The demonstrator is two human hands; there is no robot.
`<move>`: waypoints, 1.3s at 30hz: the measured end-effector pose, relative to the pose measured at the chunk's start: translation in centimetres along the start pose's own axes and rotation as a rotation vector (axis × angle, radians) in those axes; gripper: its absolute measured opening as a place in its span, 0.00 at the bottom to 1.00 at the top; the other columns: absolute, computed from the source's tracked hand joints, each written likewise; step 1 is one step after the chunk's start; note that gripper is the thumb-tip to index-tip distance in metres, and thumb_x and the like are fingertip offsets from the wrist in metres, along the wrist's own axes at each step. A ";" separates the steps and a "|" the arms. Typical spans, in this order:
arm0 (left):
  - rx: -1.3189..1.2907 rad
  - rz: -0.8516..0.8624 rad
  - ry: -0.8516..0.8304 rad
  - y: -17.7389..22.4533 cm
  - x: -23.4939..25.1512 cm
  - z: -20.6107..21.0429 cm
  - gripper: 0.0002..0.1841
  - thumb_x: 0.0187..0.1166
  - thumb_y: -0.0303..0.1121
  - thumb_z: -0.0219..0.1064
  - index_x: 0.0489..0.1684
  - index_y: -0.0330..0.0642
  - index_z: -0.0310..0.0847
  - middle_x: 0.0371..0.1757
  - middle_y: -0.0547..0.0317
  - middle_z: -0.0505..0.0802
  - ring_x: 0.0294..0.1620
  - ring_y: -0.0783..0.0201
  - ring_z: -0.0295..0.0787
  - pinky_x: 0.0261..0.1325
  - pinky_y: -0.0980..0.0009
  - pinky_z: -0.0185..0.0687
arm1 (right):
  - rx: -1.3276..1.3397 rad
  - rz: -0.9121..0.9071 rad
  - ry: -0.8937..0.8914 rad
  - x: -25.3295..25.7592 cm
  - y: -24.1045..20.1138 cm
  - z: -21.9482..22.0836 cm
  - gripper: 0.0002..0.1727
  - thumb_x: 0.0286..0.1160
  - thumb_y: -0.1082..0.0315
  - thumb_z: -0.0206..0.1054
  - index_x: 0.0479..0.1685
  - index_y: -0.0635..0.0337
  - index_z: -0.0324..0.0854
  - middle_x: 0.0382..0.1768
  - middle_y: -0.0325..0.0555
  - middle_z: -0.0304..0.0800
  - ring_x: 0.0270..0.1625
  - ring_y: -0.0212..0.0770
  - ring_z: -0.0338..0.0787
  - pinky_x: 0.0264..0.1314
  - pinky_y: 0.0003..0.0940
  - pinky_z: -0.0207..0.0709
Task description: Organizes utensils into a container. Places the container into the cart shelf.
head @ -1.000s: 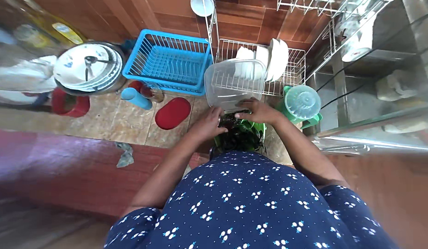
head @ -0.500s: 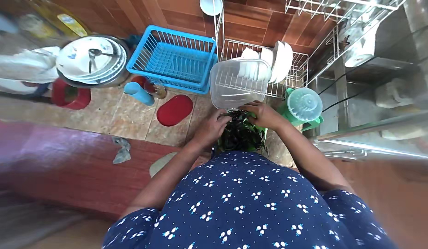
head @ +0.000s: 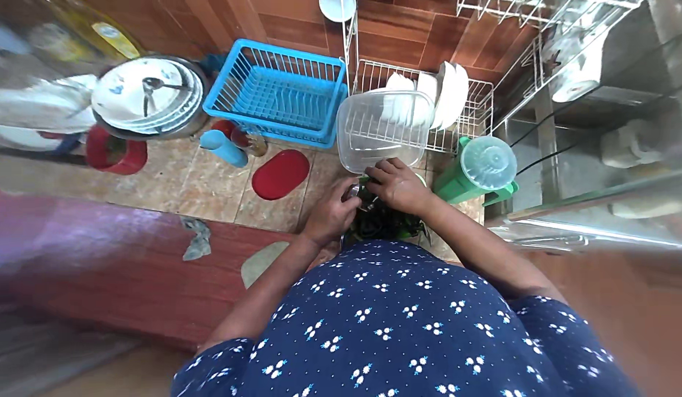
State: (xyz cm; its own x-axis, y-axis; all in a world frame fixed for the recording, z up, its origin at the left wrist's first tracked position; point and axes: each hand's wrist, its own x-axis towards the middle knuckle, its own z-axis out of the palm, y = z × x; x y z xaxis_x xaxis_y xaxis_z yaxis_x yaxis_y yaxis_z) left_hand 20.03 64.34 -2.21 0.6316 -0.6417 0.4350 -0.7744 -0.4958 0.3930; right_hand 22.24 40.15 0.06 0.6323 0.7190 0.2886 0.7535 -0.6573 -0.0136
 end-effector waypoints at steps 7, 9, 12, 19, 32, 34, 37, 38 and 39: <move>-0.010 0.029 -0.032 -0.3 0.3 -0.6 0.06 0.78 0.28 0.66 0.42 0.41 0.91 0.72 0.38 0.83 0.78 0.44 0.77 0.80 0.51 0.75 | 0.034 0.111 -0.027 -2.4 0.7 -2.0 0.08 0.79 0.70 0.65 0.49 0.56 0.88 0.62 0.54 0.89 0.63 0.59 0.87 0.60 0.55 0.82; 0.000 0.043 -0.038 -0.2 0.6 -0.9 0.06 0.78 0.27 0.66 0.41 0.40 0.90 0.71 0.38 0.84 0.77 0.43 0.78 0.79 0.51 0.75 | 0.054 0.136 -0.017 -2.5 0.6 -1.9 0.08 0.78 0.71 0.65 0.49 0.55 0.88 0.63 0.52 0.89 0.63 0.57 0.88 0.59 0.53 0.83; 0.019 0.050 -0.049 -0.1 1.0 -1.1 0.06 0.78 0.27 0.66 0.40 0.40 0.90 0.69 0.39 0.85 0.75 0.44 0.80 0.78 0.52 0.78 | 0.068 0.158 -0.065 -1.9 0.6 -1.8 0.09 0.77 0.72 0.66 0.49 0.53 0.89 0.68 0.49 0.86 0.66 0.56 0.86 0.61 0.54 0.81; 0.002 0.055 -0.066 -0.5 1.0 -1.1 0.07 0.81 0.29 0.64 0.41 0.41 0.90 0.70 0.39 0.85 0.76 0.43 0.79 0.78 0.49 0.77 | 0.064 0.151 -0.151 0.8 -0.8 -1.5 0.10 0.76 0.64 0.67 0.44 0.57 0.92 0.75 0.48 0.82 0.74 0.57 0.80 0.71 0.58 0.74; -0.064 0.038 -0.008 -0.6 0.5 -0.4 0.05 0.78 0.25 0.66 0.39 0.37 0.89 0.68 0.36 0.85 0.75 0.41 0.79 0.78 0.50 0.76 | 0.043 0.145 0.059 1.2 -1.8 -0.4 0.08 0.79 0.71 0.64 0.42 0.58 0.91 0.66 0.49 0.88 0.67 0.55 0.85 0.64 0.52 0.79; -0.062 0.044 -0.002 -0.8 0.6 -0.3 0.06 0.80 0.27 0.65 0.40 0.38 0.89 0.69 0.36 0.84 0.74 0.41 0.79 0.78 0.50 0.76 | 0.054 0.182 0.019 1.6 -1.4 0.2 0.10 0.82 0.66 0.64 0.51 0.55 0.90 0.69 0.49 0.86 0.66 0.55 0.85 0.62 0.52 0.80; -0.060 0.044 0.007 -0.9 0.6 -0.1 0.06 0.79 0.27 0.66 0.39 0.38 0.89 0.69 0.37 0.84 0.74 0.42 0.80 0.77 0.50 0.77 | 0.052 0.199 0.012 2.1 -1.0 1.3 0.11 0.84 0.62 0.63 0.50 0.55 0.90 0.66 0.49 0.87 0.63 0.55 0.86 0.60 0.52 0.80; -0.060 0.043 0.005 -1.0 0.6 -0.1 0.06 0.79 0.27 0.66 0.38 0.38 0.89 0.69 0.37 0.84 0.74 0.42 0.80 0.77 0.51 0.77 | 0.042 0.190 0.019 2.2 -1.0 1.4 0.11 0.84 0.64 0.62 0.49 0.56 0.90 0.63 0.49 0.88 0.62 0.55 0.86 0.59 0.51 0.80; -0.059 0.042 0.003 -1.0 0.6 -0.1 0.06 0.79 0.27 0.66 0.38 0.37 0.89 0.69 0.37 0.84 0.74 0.42 0.80 0.77 0.51 0.77 | 0.030 0.170 0.033 2.4 -1.1 1.3 0.11 0.84 0.68 0.61 0.47 0.58 0.90 0.60 0.50 0.90 0.61 0.55 0.86 0.58 0.51 0.80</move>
State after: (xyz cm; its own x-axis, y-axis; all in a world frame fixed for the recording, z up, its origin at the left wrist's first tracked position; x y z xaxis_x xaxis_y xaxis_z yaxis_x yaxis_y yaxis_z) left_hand 21.20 64.48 -2.24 0.5987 -0.6592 0.4549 -0.7969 -0.4327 0.4216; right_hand 23.17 42.88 -0.50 0.7453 0.5896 0.3114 0.6415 -0.7615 -0.0934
